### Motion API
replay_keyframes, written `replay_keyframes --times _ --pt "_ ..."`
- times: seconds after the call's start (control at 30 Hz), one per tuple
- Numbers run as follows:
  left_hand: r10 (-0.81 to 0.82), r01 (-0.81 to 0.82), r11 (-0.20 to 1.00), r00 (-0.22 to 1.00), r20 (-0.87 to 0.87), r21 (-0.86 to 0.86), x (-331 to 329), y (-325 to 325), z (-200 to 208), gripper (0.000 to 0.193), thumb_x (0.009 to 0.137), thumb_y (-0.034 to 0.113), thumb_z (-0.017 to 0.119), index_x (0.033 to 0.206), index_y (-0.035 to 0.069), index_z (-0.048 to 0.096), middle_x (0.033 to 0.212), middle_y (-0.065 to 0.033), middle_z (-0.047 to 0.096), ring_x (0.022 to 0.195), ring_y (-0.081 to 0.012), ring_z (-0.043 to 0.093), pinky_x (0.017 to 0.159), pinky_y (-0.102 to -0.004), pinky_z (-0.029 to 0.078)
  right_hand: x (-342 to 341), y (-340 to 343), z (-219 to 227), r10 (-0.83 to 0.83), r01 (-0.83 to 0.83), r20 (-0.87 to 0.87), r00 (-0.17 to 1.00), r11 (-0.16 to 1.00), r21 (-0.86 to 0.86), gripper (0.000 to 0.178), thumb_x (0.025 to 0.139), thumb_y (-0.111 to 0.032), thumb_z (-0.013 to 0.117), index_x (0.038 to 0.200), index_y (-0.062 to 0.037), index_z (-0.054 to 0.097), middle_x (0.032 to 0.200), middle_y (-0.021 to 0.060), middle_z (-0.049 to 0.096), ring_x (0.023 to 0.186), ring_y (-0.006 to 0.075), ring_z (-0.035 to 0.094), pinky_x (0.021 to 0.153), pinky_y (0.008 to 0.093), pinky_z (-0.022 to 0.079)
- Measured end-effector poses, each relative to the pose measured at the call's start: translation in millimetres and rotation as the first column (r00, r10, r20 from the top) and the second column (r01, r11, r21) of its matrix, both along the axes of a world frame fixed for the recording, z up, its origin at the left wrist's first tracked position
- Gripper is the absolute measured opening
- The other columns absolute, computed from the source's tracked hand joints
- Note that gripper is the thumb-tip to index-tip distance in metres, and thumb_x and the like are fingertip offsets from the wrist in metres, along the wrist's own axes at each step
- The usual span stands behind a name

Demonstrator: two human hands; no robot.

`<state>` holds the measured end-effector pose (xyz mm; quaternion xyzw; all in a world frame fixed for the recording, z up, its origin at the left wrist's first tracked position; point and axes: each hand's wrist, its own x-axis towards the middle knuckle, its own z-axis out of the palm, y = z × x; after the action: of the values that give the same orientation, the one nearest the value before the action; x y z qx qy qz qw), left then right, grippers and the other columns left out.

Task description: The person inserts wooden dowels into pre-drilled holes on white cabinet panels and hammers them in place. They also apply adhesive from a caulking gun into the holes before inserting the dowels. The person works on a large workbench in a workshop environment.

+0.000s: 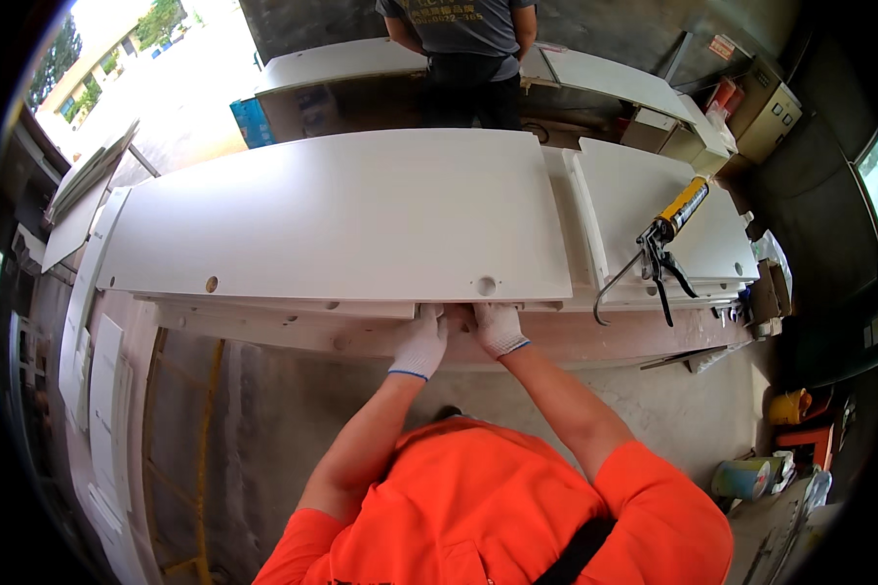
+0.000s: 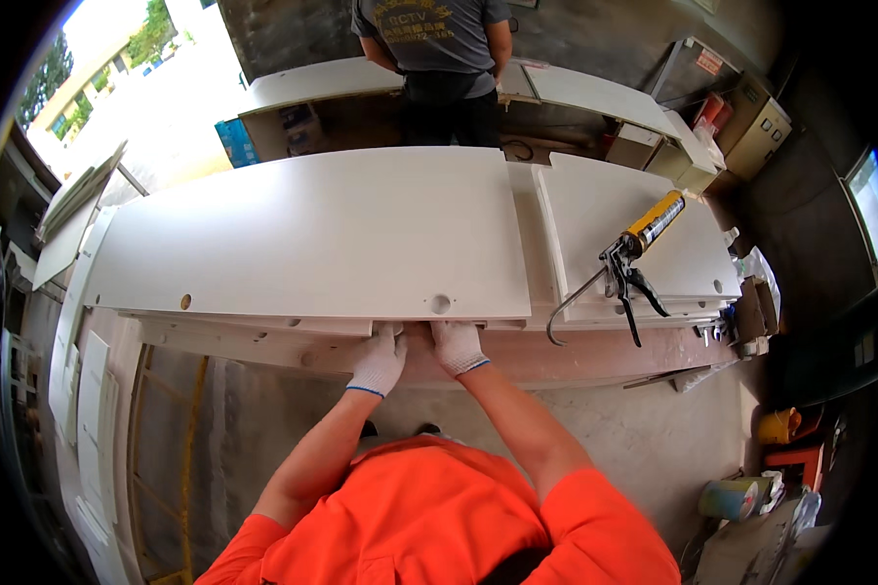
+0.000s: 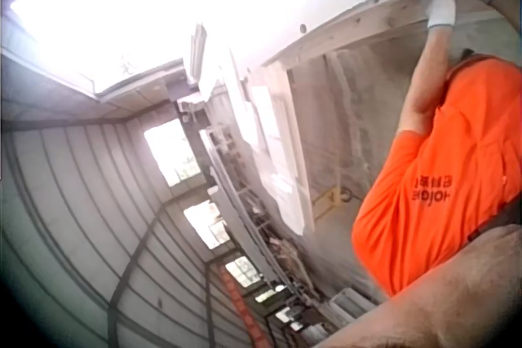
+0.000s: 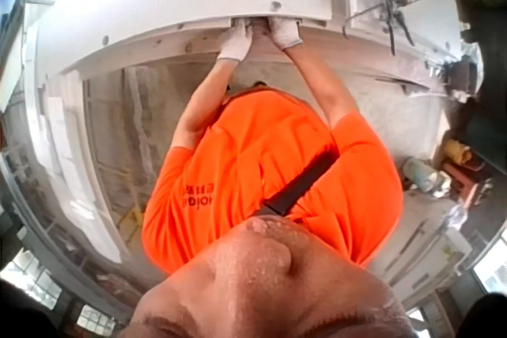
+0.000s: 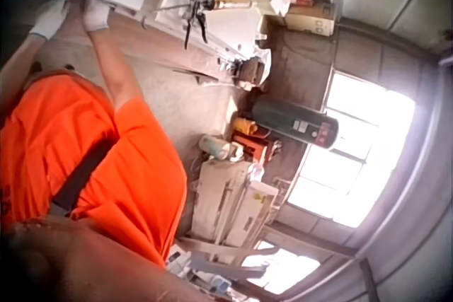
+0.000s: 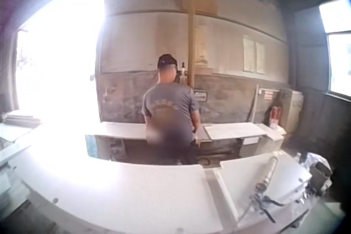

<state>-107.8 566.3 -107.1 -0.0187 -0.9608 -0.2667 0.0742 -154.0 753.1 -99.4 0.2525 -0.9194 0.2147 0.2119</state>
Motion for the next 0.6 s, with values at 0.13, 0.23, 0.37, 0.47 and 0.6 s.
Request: replay_keyframes --times 0.13,0.23,0.37,0.47,0.6 --pt "-0.117 0.109 0.978 0.992 -0.038 -0.178 9 -6 8 0.028 0.106 0.028 0.059 0.124 0.007 0.061 0.088 -0.0180 0.076 0.070 -0.0404 0.072 0.062 -0.0542 0.058 16 20 -5 0.044 -0.046 0.046 0.998 0.998 0.049 0.033 0.095 -0.020 0.070 0.125 -0.0062 0.066 0.115 0.0214 0.071 0.107 0.0432 0.070 0.094 0.0556 0.055" --pt "-0.077 0.069 0.974 0.997 -0.031 -0.216 13 -13 19 0.025 0.106 0.030 0.061 0.122 0.011 0.063 0.085 -0.0179 0.075 0.073 -0.0401 0.073 0.063 -0.0525 0.058 18 17 6 0.127 -0.127 0.004 0.992 0.991 0.030 0.031 0.094 -0.018 0.070 0.123 -0.0073 0.067 0.114 0.0203 0.072 0.106 0.0420 0.070 0.095 0.0551 0.055" --pt "-0.070 0.075 0.995 0.995 -0.069 0.070 49 -42 51 0.023 0.105 0.031 0.065 0.118 0.012 0.069 0.085 -0.0173 0.076 0.077 -0.0367 0.076 0.065 -0.0492 0.060 52 -11 47 0.240 -0.241 0.061 0.969 0.970 0.010 0.026 0.090 -0.013 0.073 0.116 -0.0088 0.069 0.118 0.0161 0.071 0.106 0.0384 0.071 0.094 0.0511 0.057" --pt "0.059 -0.045 0.978 0.996 -0.064 0.202 92 -94 80 0.025 0.103 0.029 0.068 0.117 0.008 0.074 0.090 -0.0200 0.077 0.082 -0.0338 0.078 0.071 -0.0440 0.062 76 -75 112 0.402 -0.405 -0.048 0.915 0.907 -0.115 0.023 0.089 -0.010 0.076 0.110 -0.0100 0.070 0.117 0.0110 0.072 0.105 0.0341 0.071 0.090 0.0477 0.059" --pt "0.399 -0.286 0.742 0.915 -0.057 0.606 120 -226 96 0.020 0.101 0.016 0.072 0.115 0.003 0.079 0.096 -0.0105 0.082 0.087 -0.0201 0.080 0.079 -0.0343 0.061 65 -183 155 0.530 -0.524 -0.065 0.846 0.802 -0.287 0.021 0.089 -0.005 0.076 0.108 -0.0104 0.071 0.112 0.0045 0.075 0.105 0.0281 0.072 0.089 0.0431 0.060"
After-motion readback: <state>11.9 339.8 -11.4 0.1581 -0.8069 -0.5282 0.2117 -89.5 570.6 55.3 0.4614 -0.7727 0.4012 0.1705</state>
